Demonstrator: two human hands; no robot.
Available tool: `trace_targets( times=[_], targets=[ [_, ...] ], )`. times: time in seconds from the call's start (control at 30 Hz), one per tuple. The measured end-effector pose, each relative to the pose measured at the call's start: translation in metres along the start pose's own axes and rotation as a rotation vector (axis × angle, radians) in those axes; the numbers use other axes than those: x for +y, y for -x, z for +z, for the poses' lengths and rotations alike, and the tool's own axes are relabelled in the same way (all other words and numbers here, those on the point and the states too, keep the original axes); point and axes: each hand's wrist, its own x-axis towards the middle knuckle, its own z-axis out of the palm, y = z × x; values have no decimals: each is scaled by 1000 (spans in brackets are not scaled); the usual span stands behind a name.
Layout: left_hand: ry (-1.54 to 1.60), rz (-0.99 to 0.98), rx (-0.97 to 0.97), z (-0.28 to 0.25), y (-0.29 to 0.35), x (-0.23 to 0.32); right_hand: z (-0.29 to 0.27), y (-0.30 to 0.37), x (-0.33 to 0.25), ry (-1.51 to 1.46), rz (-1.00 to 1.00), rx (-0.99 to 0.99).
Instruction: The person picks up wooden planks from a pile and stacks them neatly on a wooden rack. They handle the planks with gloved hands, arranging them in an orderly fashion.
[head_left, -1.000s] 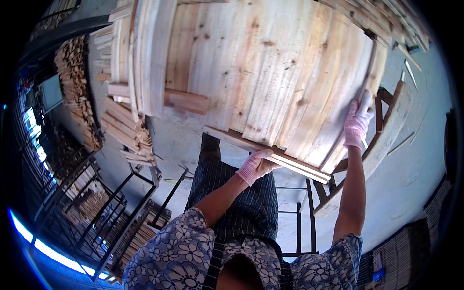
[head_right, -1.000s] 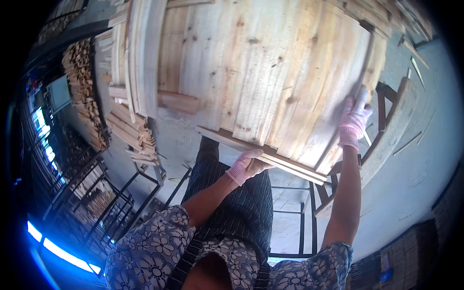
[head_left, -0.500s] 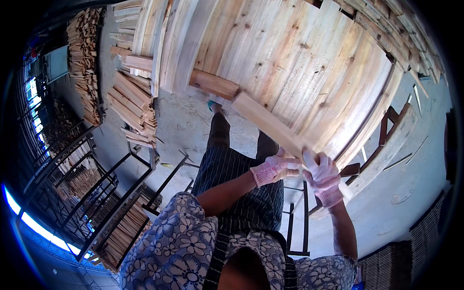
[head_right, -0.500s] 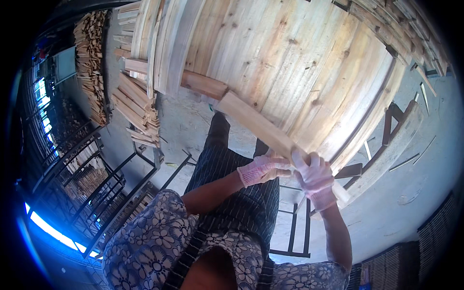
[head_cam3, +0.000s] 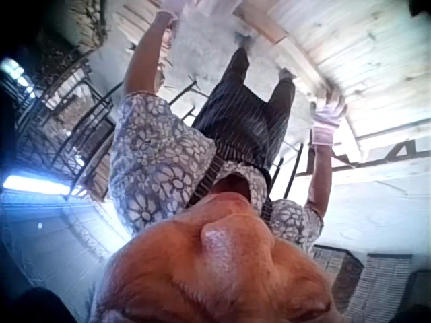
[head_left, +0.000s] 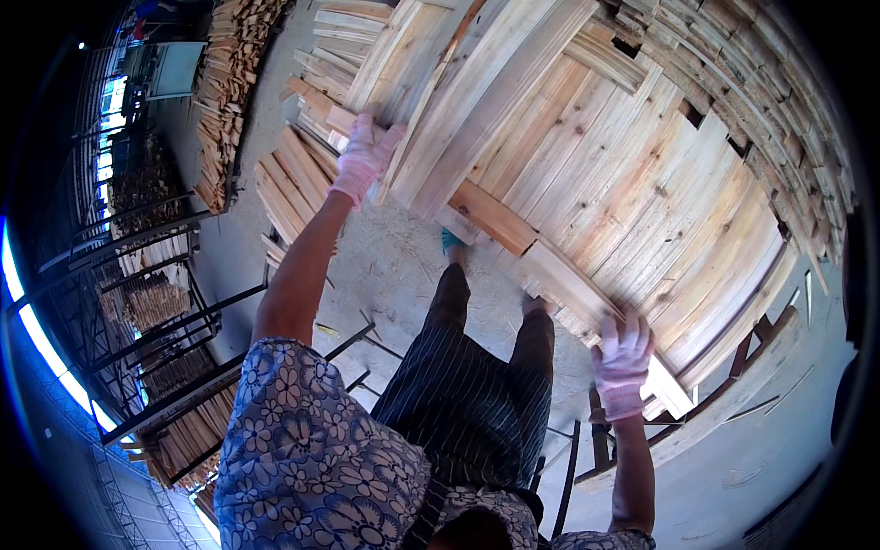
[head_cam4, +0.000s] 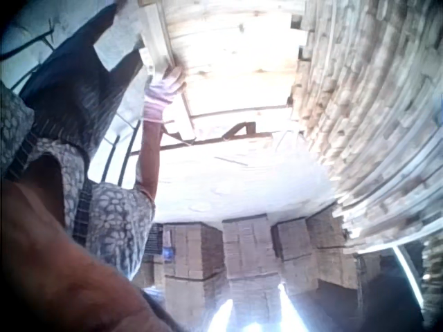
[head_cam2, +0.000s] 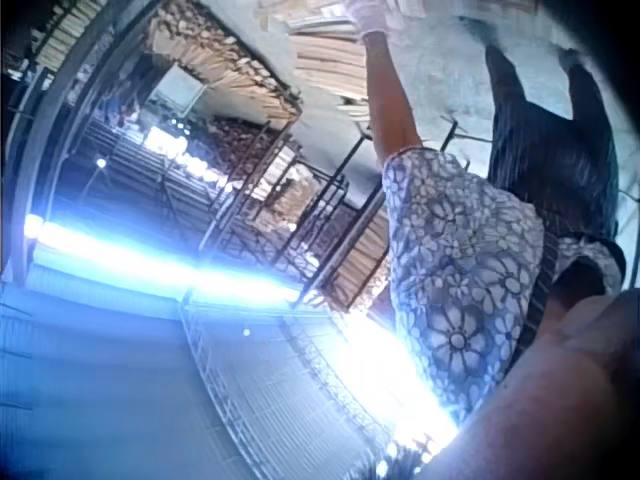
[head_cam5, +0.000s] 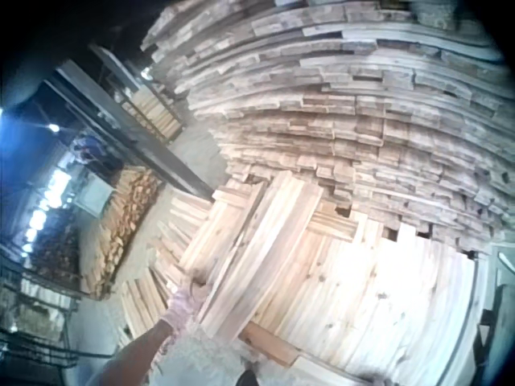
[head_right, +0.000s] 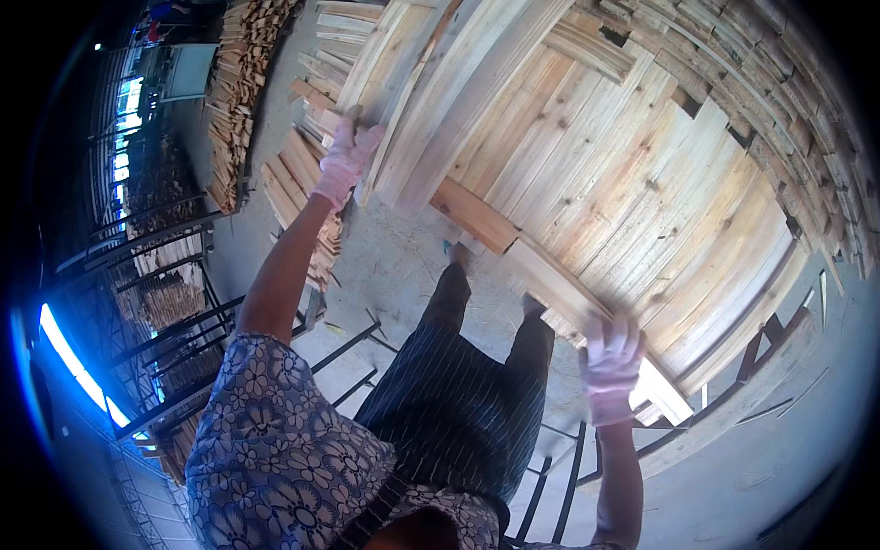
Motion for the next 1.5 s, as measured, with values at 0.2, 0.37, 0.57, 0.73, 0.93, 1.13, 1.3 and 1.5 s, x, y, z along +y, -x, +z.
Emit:
trace_targets(
  times=[0.2,0.37,0.57,0.73,0.93,1.13,1.3,1.5],
  targets=[
    [24,117,-179,30,-35,33,37,-86,-53,123,-114,177],
    [129,239,-109,8,-43,18,45,-83,-56,91,-153,168],
    [23,355,-126,50,-47,40,37,-84,-56,73,-119,183],
    [165,340,-102,26,-28,43,34,-80,-55,-22,-78,4],
    [918,150,-578,23,120,114,34,-63,-48,-93,-8,9],
    [1337,-79,-1115,63,234,172,-51,-105,-29,-1838,716,416],
    [1010,301,-1138,126,264,211,-76,-103,26,-1693,950,192],
    [-28,477,-746,109,75,238,-107,-173,117,-223,459,-306]
  ],
)
